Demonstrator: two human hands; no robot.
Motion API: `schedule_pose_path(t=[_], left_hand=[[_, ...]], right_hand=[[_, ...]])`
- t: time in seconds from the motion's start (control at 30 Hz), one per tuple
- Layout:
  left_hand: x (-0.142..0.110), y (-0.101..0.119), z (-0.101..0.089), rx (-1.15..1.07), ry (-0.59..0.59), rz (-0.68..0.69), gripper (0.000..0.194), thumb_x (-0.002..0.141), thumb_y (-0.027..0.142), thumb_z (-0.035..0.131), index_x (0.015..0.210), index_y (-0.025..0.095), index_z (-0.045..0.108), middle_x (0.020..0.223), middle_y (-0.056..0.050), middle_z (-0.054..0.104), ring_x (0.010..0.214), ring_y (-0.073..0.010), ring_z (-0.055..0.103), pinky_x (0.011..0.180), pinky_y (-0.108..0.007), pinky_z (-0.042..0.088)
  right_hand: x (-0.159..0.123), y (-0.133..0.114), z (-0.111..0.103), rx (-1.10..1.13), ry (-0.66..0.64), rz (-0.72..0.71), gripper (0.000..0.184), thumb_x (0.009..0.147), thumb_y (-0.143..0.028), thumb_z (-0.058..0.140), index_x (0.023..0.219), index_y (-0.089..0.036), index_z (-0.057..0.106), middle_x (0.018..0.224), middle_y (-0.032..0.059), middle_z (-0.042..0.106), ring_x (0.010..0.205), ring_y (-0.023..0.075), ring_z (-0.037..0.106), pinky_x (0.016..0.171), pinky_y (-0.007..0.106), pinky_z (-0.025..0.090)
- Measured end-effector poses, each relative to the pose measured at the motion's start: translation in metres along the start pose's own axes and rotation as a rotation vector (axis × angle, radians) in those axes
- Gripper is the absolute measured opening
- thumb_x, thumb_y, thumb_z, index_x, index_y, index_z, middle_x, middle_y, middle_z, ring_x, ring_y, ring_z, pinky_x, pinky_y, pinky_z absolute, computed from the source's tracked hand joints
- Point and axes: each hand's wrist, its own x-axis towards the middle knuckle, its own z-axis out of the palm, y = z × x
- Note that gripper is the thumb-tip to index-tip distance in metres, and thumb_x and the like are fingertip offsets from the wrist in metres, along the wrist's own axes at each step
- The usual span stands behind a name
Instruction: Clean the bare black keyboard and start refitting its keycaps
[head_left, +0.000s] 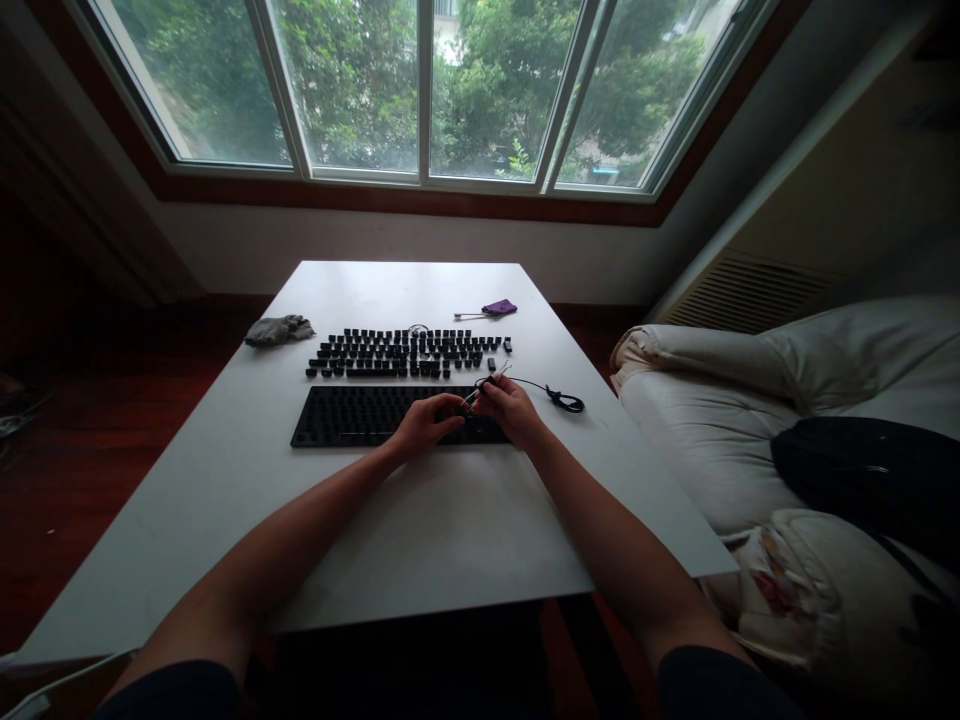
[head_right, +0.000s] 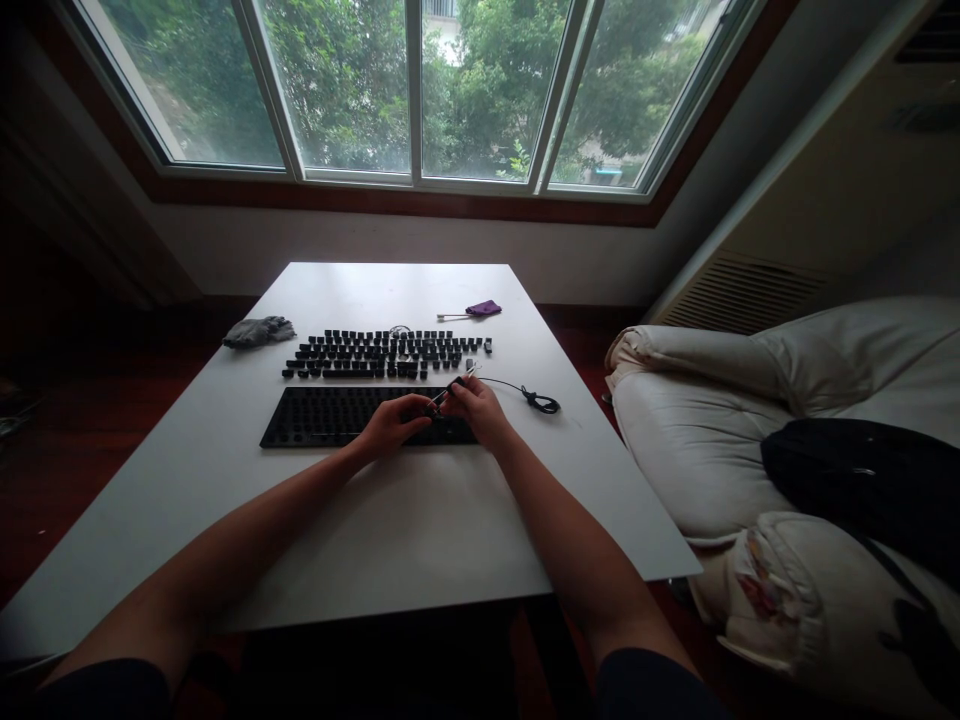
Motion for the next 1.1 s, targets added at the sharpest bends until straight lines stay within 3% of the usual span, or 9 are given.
schedule_pose_path(t=[0.3,0.47,0.6,0.83,1.1], left_hand=[[-0.002,0.001,0.003,0.004,0.053,0.001,0.046,0.088,0.030,0.068,0.133,0.024,0.061,0.103,-0.003,0.073,0.078,-0.0139,0.063,0.075,-0.028,0.052],[0.000,0.004,-0.004,0.190,0.089,0.054,0.025,0.091,0.030,0.064,0.114,0.023,0.072,0.100,-0.003,0.073,0.084,-0.0165,0.066,0.075,-0.028,0.050],[0.008,0.001,-0.014,0.307,0.160,0.009,0.022,0.090,0.034,0.066,0.110,0.024,0.071,0.093,-0.001,0.073,0.081,-0.0179,0.067,0.073,-0.029,0.050],[0.054,-0.013,-0.025,0.397,0.111,0.009,0.018,0.087,0.026,0.066,0.105,0.026,0.069,0.096,-0.001,0.074,0.089,-0.0202,0.069,0.084,-0.033,0.050],[0.108,-0.036,-0.011,0.787,0.062,0.018,0.015,0.083,0.028,0.071,0.098,0.026,0.074,0.109,-0.007,0.067,0.109,-0.0291,0.056,0.094,-0.042,0.044]], right_hand=[[0.007,0.002,-0.005,0.024,0.175,-0.069,0.041,0.074,-0.045,0.084,0.091,-0.023,0.054,0.079,-0.0028,0.070,0.065,0.0135,0.069,0.066,0.030,0.063],[0.012,0.002,-0.018,0.046,0.296,-0.137,0.038,0.075,-0.043,0.082,0.091,-0.024,0.053,0.074,-0.0043,0.067,0.065,0.0141,0.068,0.065,0.031,0.064],[0.012,0.002,-0.021,0.047,0.321,-0.155,0.038,0.076,-0.044,0.081,0.090,-0.024,0.052,0.074,-0.0044,0.066,0.065,0.0141,0.068,0.066,0.032,0.064],[0.012,0.000,-0.021,0.069,0.331,-0.137,0.038,0.075,-0.042,0.082,0.090,-0.023,0.053,0.073,-0.0037,0.067,0.064,0.0139,0.068,0.064,0.030,0.065],[0.013,-0.003,-0.022,0.110,0.350,-0.139,0.039,0.073,-0.042,0.084,0.088,-0.022,0.054,0.070,-0.0042,0.068,0.062,0.0135,0.068,0.059,0.027,0.063]])
